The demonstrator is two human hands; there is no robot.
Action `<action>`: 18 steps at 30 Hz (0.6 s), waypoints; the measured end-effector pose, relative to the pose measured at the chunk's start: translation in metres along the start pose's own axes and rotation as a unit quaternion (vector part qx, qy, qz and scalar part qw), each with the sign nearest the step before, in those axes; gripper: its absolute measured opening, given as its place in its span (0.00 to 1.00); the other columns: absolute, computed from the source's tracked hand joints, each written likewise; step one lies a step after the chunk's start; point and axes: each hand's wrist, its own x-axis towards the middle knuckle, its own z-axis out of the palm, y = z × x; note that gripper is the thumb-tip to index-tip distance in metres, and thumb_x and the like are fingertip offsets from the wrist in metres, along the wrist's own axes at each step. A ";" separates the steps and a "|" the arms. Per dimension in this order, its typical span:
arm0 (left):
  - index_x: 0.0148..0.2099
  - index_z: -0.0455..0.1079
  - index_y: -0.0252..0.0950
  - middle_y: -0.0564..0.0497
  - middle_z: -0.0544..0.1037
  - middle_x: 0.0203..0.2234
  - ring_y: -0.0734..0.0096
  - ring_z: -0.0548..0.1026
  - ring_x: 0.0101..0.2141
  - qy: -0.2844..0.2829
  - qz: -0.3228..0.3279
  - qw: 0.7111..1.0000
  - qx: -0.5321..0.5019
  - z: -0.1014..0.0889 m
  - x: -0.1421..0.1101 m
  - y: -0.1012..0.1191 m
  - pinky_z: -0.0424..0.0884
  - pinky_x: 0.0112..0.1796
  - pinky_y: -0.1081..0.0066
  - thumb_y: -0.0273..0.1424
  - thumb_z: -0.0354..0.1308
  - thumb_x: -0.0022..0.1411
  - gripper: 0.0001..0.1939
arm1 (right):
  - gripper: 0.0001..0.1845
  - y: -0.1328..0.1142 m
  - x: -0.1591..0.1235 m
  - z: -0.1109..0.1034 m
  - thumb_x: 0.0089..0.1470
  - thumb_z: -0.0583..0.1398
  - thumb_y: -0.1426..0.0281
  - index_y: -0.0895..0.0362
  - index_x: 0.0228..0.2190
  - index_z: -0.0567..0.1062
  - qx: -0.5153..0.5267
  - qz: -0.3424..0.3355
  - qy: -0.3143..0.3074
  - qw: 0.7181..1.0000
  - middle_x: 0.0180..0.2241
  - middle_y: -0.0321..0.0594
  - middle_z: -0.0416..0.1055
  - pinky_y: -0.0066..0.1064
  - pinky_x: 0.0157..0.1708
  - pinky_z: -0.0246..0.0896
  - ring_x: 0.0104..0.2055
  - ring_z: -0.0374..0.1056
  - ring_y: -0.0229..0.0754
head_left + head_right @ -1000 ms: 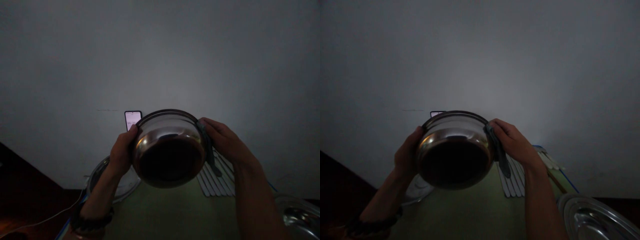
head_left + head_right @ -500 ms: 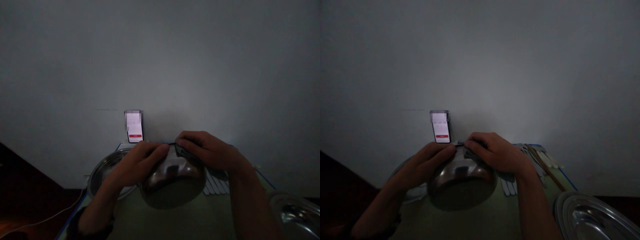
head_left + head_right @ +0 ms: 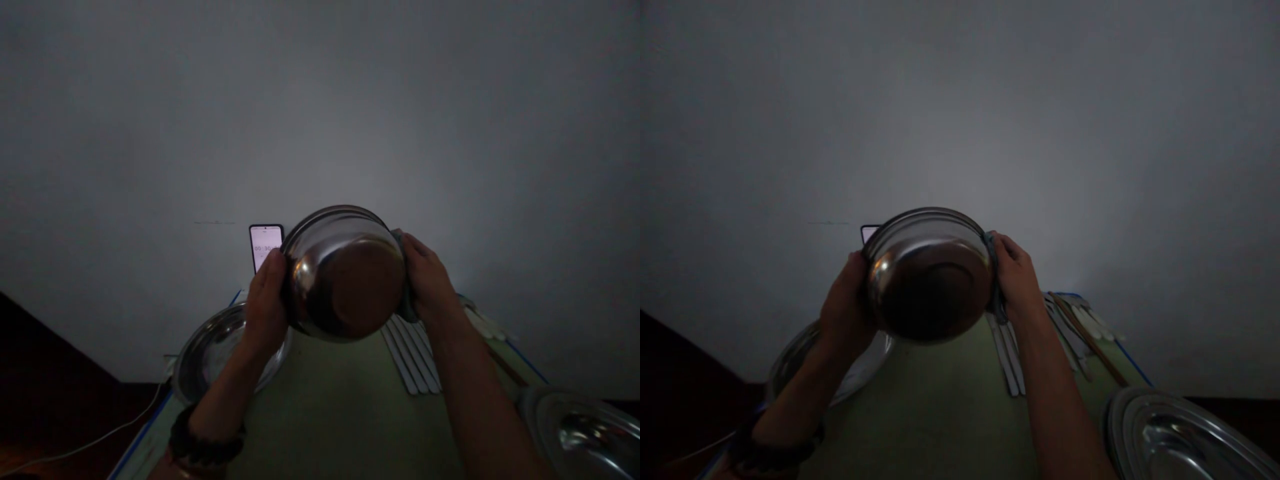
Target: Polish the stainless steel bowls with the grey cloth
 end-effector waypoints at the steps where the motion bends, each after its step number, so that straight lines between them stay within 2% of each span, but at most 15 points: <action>1: 0.24 0.60 0.39 0.57 0.63 0.19 0.74 0.63 0.24 0.002 0.028 0.999 0.038 0.000 -0.001 0.001 0.63 0.26 0.74 0.43 0.51 0.61 0.17 | 0.17 0.002 0.001 0.000 0.47 0.61 0.53 0.52 0.33 0.78 0.006 0.014 -0.007 1.000 0.31 0.35 0.76 0.31 0.36 0.65 0.34 0.70 0.41; 3: 0.23 0.58 0.39 0.57 0.61 0.18 0.75 0.59 0.22 -0.031 0.059 0.993 0.100 -0.001 -0.003 0.003 0.60 0.24 0.74 0.41 0.50 0.62 0.17 | 0.17 0.003 0.002 -0.003 0.46 0.62 0.54 0.52 0.32 0.78 0.007 0.025 -0.030 0.999 0.31 0.34 0.76 0.30 0.36 0.64 0.35 0.70 0.40; 6: 0.23 0.58 0.39 0.58 0.59 0.17 0.75 0.57 0.20 -0.128 0.057 0.979 0.150 -0.005 -0.002 0.008 0.57 0.22 0.73 0.40 0.48 0.63 0.18 | 0.15 -0.002 0.000 -0.008 0.47 0.62 0.55 0.52 0.32 0.78 -0.038 0.011 -0.096 0.995 0.30 0.32 0.76 0.29 0.36 0.63 0.34 0.69 0.38; 10: 0.25 0.60 0.39 0.57 0.62 0.19 0.75 0.60 0.22 -0.245 0.037 0.948 0.198 -0.008 -0.001 0.010 0.57 0.23 0.74 0.40 0.47 0.64 0.17 | 0.15 -0.017 -0.008 -0.009 0.52 0.58 0.56 0.54 0.31 0.77 -0.163 -0.051 -0.201 0.964 0.29 0.34 0.74 0.28 0.34 0.60 0.32 0.67 0.37; 16: 0.26 0.60 0.38 0.58 0.63 0.20 0.76 0.61 0.22 -0.315 0.014 0.919 0.236 -0.005 -0.006 0.012 0.58 0.24 0.75 0.40 0.47 0.65 0.17 | 0.15 -0.033 -0.020 0.004 0.58 0.54 0.60 0.55 0.28 0.74 -0.273 -0.122 -0.320 0.899 0.26 0.33 0.71 0.28 0.31 0.57 0.30 0.64 0.36; 18: 0.27 0.61 0.38 0.58 0.63 0.19 0.76 0.61 0.22 -0.323 0.004 0.919 0.226 -0.005 -0.006 0.011 0.58 0.23 0.75 0.40 0.48 0.64 0.16 | 0.14 -0.035 -0.022 0.005 0.58 0.54 0.62 0.55 0.28 0.74 -0.284 -0.129 -0.335 0.889 0.25 0.33 0.71 0.28 0.31 0.56 0.29 0.64 0.35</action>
